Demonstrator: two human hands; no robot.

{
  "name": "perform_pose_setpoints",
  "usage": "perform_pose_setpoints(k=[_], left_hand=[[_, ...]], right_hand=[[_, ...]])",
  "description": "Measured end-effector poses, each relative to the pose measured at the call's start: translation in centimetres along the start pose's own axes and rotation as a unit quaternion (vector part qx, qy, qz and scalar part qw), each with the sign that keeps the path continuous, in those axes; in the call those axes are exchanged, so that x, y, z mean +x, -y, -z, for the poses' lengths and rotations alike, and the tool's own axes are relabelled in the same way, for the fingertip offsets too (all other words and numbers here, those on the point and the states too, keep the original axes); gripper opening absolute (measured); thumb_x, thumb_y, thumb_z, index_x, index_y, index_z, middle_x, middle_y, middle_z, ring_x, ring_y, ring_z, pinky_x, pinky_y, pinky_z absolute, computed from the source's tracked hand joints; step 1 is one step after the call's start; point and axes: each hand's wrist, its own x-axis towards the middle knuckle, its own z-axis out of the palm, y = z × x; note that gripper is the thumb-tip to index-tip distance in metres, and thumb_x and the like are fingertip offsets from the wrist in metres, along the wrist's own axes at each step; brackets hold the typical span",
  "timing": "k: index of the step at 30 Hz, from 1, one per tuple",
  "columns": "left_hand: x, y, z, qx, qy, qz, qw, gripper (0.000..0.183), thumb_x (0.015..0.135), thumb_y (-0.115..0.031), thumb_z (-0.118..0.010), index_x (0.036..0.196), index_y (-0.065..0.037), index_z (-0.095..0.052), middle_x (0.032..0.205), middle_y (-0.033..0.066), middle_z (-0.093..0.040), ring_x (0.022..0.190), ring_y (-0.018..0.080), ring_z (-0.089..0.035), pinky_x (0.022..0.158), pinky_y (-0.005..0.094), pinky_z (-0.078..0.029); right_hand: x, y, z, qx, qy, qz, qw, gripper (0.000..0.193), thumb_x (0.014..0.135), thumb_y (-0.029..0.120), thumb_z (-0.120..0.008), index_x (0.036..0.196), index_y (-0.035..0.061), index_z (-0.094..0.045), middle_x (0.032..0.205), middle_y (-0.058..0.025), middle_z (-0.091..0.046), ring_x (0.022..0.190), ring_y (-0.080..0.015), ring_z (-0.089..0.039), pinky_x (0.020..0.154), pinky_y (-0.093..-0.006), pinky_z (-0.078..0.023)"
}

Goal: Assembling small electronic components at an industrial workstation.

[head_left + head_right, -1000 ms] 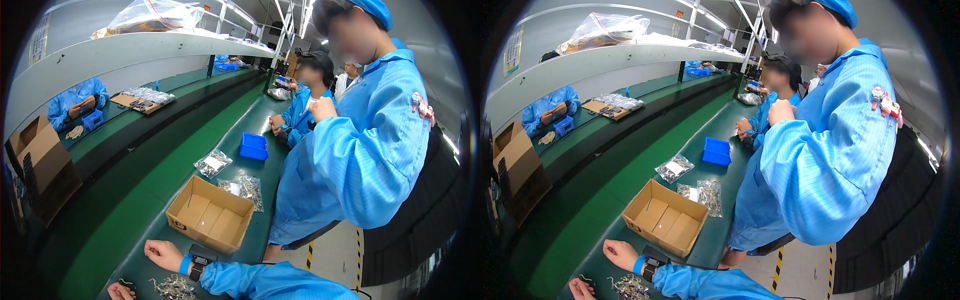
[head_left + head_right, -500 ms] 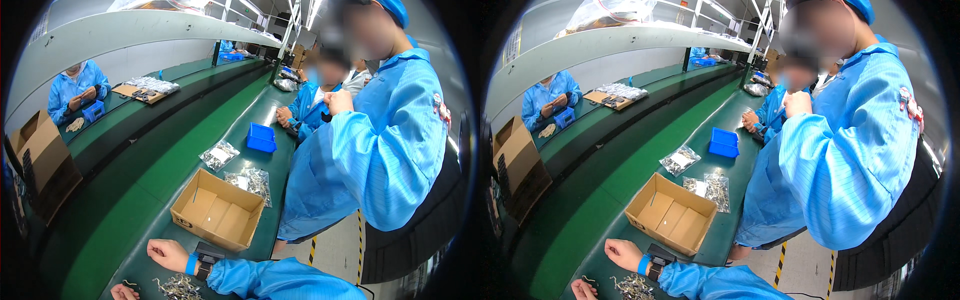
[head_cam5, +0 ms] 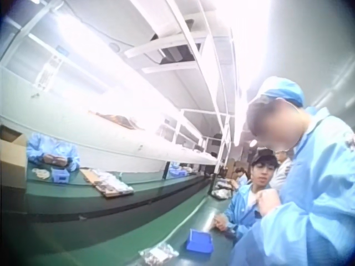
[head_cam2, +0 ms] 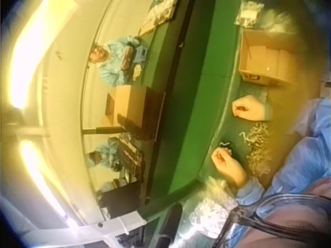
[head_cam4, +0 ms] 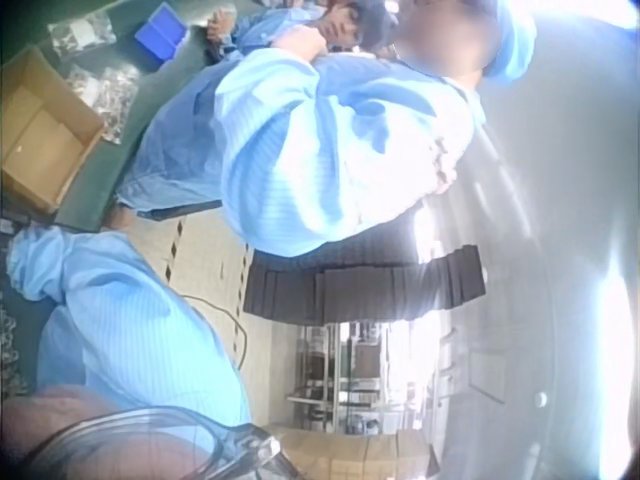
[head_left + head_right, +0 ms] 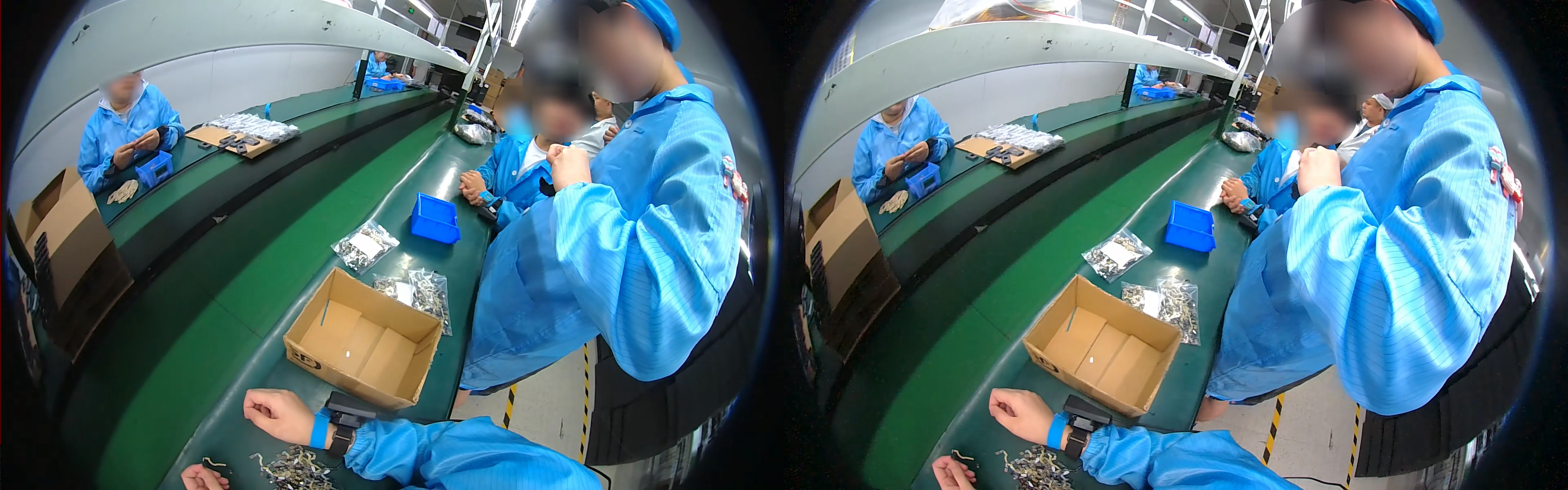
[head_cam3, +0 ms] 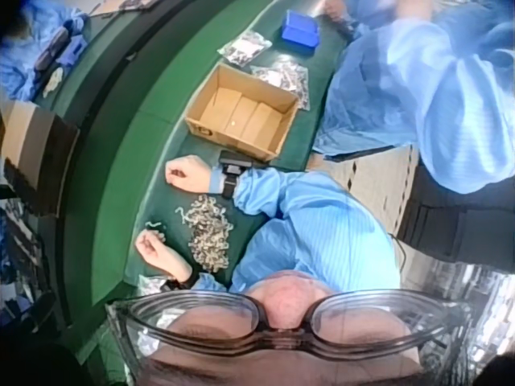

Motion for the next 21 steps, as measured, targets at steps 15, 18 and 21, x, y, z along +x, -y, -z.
perform_pose_setpoints(k=[15, 18, 21], left_hand=[[-0.31, -0.66, -0.17, -0.006, -0.004, 0.016, 1.000, 0.011, 0.096, -0.013, -0.054, 0.092, -0.003, -0.055, 0.077, 0.0010, -0.055, 0.066, 0.0068, -0.047, 0.063, 0.0203, -0.039], [-0.31, -0.68, -0.15, -0.003, -0.001, 0.012, 1.000, 0.011, 0.097, -0.014, -0.053, 0.093, -0.003, -0.055, 0.077, 0.0009, -0.055, 0.067, 0.0068, -0.047, 0.063, 0.0202, -0.039], [-0.30, -0.62, -0.13, -0.005, 0.000, 0.012, 1.000, 0.012, 0.097, -0.014, -0.053, 0.093, -0.003, -0.055, 0.077, 0.0010, -0.054, 0.067, 0.0069, -0.047, 0.063, 0.0203, -0.039]], right_hand=[[-0.05, -0.32, -0.20, 0.011, -0.008, 0.012, 1.000, 0.011, 0.085, 0.013, -0.059, 0.081, 0.0031, -0.056, 0.067, -0.0091, -0.056, 0.059, -0.0180, -0.055, 0.055, -0.0325, -0.043], [-0.09, -0.36, -0.18, 0.007, -0.008, 0.004, 1.000, 0.011, 0.085, 0.013, -0.059, 0.081, 0.0031, -0.056, 0.067, -0.0092, -0.056, 0.059, -0.0189, -0.056, 0.055, -0.0330, -0.043], [-0.13, -0.09, -0.12, 0.004, -0.009, 0.018, 1.000, 0.011, 0.085, 0.013, -0.058, 0.081, 0.0033, -0.056, 0.067, -0.0091, -0.056, 0.059, -0.0197, -0.056, 0.055, -0.0332, -0.044]])
